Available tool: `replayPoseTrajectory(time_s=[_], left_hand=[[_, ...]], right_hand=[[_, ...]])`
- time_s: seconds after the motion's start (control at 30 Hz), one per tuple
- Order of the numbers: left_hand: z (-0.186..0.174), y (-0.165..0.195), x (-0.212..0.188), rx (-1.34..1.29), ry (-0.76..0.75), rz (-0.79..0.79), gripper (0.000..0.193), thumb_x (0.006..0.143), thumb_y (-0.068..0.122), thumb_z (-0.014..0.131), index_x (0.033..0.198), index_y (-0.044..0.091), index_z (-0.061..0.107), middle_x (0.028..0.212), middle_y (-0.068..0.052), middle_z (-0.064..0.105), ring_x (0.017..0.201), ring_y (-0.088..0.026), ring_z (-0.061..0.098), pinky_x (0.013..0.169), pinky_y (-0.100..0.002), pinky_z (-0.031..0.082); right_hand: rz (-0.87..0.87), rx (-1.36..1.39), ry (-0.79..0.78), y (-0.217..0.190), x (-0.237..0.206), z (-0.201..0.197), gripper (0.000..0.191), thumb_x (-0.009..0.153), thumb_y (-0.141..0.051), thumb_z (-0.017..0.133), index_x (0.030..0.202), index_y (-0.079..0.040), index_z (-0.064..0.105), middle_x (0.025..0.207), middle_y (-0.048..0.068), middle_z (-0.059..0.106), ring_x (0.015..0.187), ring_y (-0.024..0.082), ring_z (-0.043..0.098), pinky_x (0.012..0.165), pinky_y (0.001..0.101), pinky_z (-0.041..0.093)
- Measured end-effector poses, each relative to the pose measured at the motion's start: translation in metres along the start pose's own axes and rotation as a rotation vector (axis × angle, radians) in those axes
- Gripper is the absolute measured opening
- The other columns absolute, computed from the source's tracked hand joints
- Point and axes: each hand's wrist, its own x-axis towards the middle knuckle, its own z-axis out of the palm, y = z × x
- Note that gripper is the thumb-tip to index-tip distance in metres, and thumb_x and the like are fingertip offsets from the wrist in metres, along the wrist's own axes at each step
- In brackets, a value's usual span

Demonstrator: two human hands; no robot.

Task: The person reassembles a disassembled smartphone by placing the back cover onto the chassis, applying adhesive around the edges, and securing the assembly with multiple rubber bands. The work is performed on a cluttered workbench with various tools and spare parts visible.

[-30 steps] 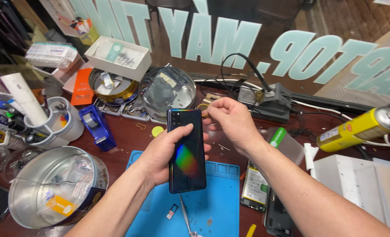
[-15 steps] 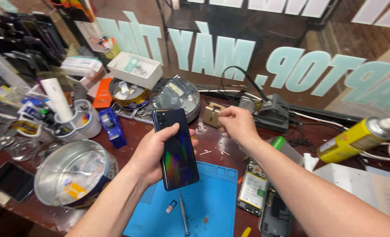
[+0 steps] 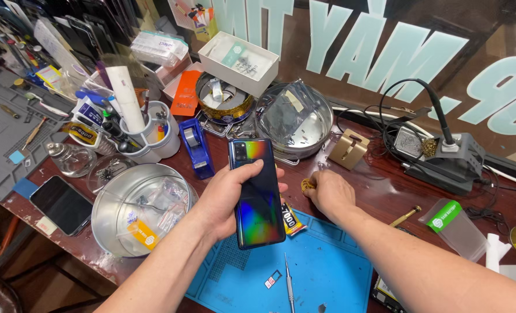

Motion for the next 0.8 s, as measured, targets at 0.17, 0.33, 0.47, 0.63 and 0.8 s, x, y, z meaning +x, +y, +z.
replayPoseTrajectory(time_s=[0.17,0.33,0.47,0.63,0.8], left_hand=[[-0.006,0.0,0.015,0.01,-0.029,-0.064,0.042,0.096,0.027,0.057,0.119,-0.007,0.067,0.103,-0.023,0.075,0.087,-0.029,0.074,0.078,-0.042,0.061],[-0.004,-0.008,0.02,0.027,-0.067,-0.087,0.044,0.096,0.029,0.058,0.118,-0.008,0.068,0.102,-0.024,0.075,0.084,-0.029,0.073,0.077,-0.042,0.061],[0.009,-0.013,0.023,0.005,-0.087,-0.166,0.044,0.095,0.03,0.058,0.118,-0.006,0.067,0.101,-0.022,0.074,0.082,-0.029,0.073,0.074,-0.047,0.062],[0.048,-0.029,0.03,0.013,-0.18,-0.235,0.045,0.096,0.03,0.058,0.121,-0.005,0.067,0.104,-0.023,0.075,0.087,-0.031,0.075,0.079,-0.043,0.062],[0.109,-0.06,0.029,0.06,-0.319,-0.339,0.046,0.097,0.034,0.056,0.123,-0.003,0.067,0.105,-0.021,0.074,0.089,-0.03,0.074,0.081,-0.043,0.061]], right_hand=[[-0.044,-0.001,0.103,0.004,-0.002,0.007,0.019,0.086,-0.025,0.074,0.098,-0.01,0.075,0.102,0.014,0.072,0.099,0.038,0.068,0.083,0.0516,0.054],[0.161,0.293,0.11,0.017,0.006,0.004,0.02,0.093,-0.026,0.073,0.094,-0.007,0.075,0.093,0.016,0.075,0.089,0.033,0.071,0.083,0.046,0.055],[0.297,0.701,0.042,0.03,-0.001,-0.014,0.018,0.092,-0.021,0.075,0.094,-0.004,0.072,0.083,0.008,0.075,0.074,0.017,0.069,0.068,0.0337,0.056],[0.281,1.15,0.012,0.064,-0.043,-0.065,0.014,0.09,-0.012,0.074,0.095,0.0,0.07,0.082,0.004,0.071,0.069,0.01,0.067,0.059,0.024,0.057],[0.292,1.184,0.15,0.114,-0.112,-0.127,0.013,0.09,-0.014,0.073,0.097,-0.003,0.071,0.084,0.004,0.073,0.068,0.011,0.066,0.058,0.0251,0.054]])
